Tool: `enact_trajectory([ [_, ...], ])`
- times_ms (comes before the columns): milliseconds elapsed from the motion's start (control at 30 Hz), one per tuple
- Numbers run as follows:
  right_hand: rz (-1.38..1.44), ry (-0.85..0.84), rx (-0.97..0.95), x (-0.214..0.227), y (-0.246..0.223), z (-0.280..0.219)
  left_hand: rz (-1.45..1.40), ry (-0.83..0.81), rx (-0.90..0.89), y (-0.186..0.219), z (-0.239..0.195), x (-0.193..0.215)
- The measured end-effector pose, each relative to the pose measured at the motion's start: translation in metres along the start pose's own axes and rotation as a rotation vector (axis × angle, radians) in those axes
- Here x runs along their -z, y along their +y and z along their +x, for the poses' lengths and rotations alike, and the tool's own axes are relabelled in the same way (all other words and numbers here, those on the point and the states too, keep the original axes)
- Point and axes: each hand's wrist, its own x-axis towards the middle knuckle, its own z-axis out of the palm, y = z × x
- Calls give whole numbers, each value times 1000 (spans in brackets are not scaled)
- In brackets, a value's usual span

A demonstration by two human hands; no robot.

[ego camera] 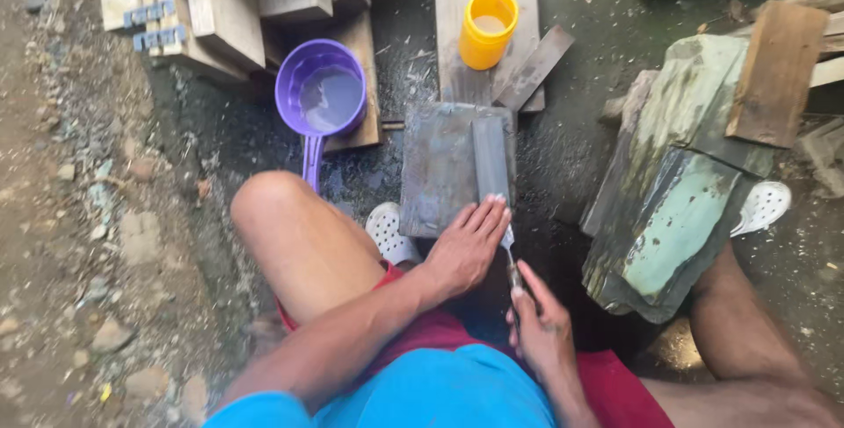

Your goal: The person sits on the ground and sharpens a small chisel and a larger chisel on a wet sharpening stone. They repeatedly rub the blades against the stone, occasionally dipping the tools in water from a purple ladle to lubricate the surface.

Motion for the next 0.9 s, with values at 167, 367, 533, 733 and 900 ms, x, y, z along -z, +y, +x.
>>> enact_trajectory([
  [167,108,-29,80,-9,-39,77,-84,16,25,-86,88,-1],
  [367,33,6,-21,10,9,-5,-62,-49,-109,-12,2,-5],
  [533,14,-32,51,0,-16,48,-29,9,-66,-58,42,-9],
  [733,57,-16,80,2,-8,31,35,40,-47,-33,38,2],
  [900,34,4,-73,-2,5,4,-128,-37,-29,-11,8,-1],
])
